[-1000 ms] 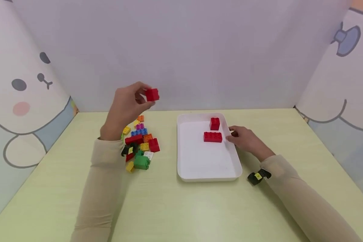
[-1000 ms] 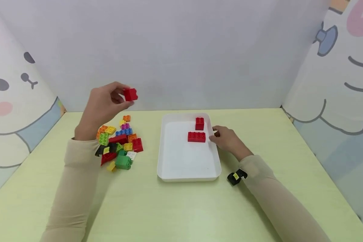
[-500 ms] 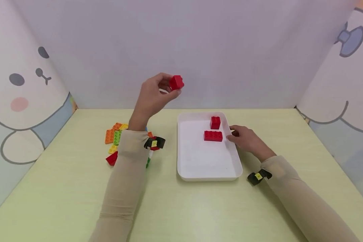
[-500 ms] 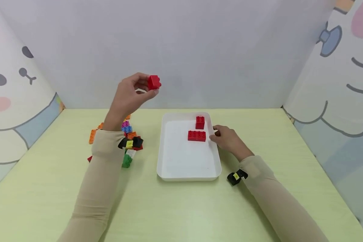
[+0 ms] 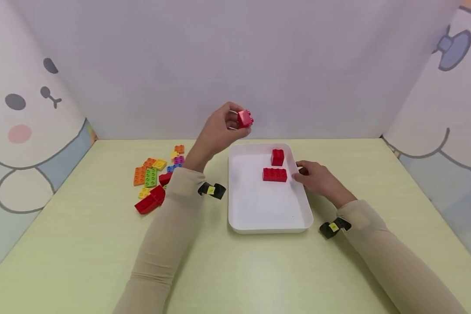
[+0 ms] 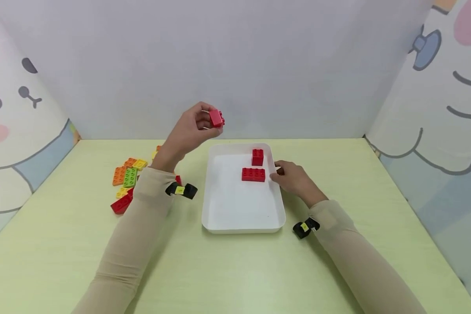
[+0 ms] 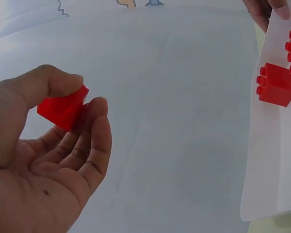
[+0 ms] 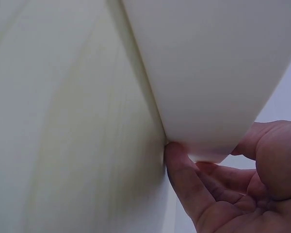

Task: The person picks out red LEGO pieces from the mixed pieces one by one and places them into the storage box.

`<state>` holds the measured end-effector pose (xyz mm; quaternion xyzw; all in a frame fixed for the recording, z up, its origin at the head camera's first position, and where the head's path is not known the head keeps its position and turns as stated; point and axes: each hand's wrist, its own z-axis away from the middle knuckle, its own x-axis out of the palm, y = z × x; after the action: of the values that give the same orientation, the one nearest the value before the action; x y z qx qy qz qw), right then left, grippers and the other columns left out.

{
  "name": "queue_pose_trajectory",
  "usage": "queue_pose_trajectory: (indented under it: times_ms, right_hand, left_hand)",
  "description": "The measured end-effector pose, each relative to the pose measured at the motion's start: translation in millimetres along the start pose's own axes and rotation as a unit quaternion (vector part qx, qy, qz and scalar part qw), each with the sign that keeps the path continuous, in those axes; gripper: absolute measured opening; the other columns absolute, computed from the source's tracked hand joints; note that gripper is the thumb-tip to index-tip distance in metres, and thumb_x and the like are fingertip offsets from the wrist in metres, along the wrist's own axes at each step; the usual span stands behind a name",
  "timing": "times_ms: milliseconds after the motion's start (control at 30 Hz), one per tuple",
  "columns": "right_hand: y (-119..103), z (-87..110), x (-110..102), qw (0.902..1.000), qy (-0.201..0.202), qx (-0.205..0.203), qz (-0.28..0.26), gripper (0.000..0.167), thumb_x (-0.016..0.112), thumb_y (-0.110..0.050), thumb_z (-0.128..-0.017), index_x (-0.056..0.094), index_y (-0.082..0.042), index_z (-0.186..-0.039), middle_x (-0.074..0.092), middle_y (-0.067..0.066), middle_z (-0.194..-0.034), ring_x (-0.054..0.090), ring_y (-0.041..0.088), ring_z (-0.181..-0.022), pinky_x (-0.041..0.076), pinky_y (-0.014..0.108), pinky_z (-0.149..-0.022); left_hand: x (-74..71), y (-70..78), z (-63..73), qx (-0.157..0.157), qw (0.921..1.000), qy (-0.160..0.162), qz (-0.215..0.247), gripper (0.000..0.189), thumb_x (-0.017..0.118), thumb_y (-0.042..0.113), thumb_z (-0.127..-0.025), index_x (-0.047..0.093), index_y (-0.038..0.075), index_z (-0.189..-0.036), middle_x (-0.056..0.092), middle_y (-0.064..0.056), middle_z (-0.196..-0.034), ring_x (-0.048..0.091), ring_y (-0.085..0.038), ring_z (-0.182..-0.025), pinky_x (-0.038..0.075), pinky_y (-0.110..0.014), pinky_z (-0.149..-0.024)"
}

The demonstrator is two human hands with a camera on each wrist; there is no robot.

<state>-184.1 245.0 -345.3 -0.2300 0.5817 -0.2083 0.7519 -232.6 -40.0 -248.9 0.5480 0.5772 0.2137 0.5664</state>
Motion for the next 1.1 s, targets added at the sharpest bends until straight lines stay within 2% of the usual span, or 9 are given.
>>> queue_pose_trajectory:
  times_ms: [200,400,800,1000,1100]
  right_hand:
    - [-2.1,-0.1,1.9,1.0000,-0.001,0.006,0.000,0.059,0.056,-0.026,-0.104,0.037,0.002,-0.152,0.050,0.028,-0.140,0.053,0.042,-0.120,0.047,0.055,-0.102]
    - [-7.1,-3.2,5.1,1.0000,-0.005,0.006,0.003,0.059,0.057,-0.027,-0.104,0.038,0.001,-0.152,0.051,0.027,-0.140,0.053,0.041,-0.120,0.048,0.055,-0.102]
    - [-11.7,-6.8,7.2,0.9998,-0.010,0.015,0.005,0.059,0.057,-0.026,-0.104,0.037,0.000,-0.153,0.052,0.027,-0.139,0.054,0.040,-0.118,0.049,0.053,-0.101]
    - [-11.1,-7.0,7.3,0.9999,-0.009,0.011,0.005,0.058,0.057,-0.026,-0.104,0.037,0.001,-0.153,0.051,0.027,-0.139,0.053,0.040,-0.119,0.048,0.054,-0.102]
    - [-10.5,-7.2,7.3,0.9999,-0.009,0.009,0.004,0.058,0.056,-0.026,-0.104,0.037,0.001,-0.152,0.051,0.028,-0.140,0.053,0.041,-0.119,0.048,0.055,-0.102]
  left_hand:
    - [16.6,-3.8,0.7,0.002,0.9996,-0.026,-0.014,0.047,0.076,0.013,-0.091,0.052,0.008,-0.132,0.065,-0.007,-0.122,0.062,-0.020,-0.111,0.055,-0.030,-0.092]
    - [24.8,-8.4,1.9,0.015,0.9993,-0.028,-0.021,0.046,0.077,0.014,-0.091,0.057,0.008,-0.133,0.064,-0.005,-0.121,0.063,-0.018,-0.108,0.055,-0.028,-0.090]
    - [30.0,-10.3,2.5,0.002,0.9987,-0.049,0.012,0.044,0.075,0.013,-0.093,0.053,0.008,-0.132,0.066,-0.005,-0.120,0.064,-0.017,-0.105,0.054,-0.026,-0.091]
    - [27.4,-11.9,2.5,-0.001,0.9982,-0.060,0.004,0.041,0.074,0.015,-0.094,0.051,0.010,-0.128,0.069,-0.004,-0.119,0.065,-0.017,-0.106,0.054,-0.029,-0.092]
    - [25.1,-14.1,3.4,0.000,0.9985,-0.055,-0.005,0.038,0.074,0.016,-0.093,0.054,0.010,-0.125,0.068,-0.003,-0.119,0.064,-0.016,-0.107,0.055,-0.030,-0.090]
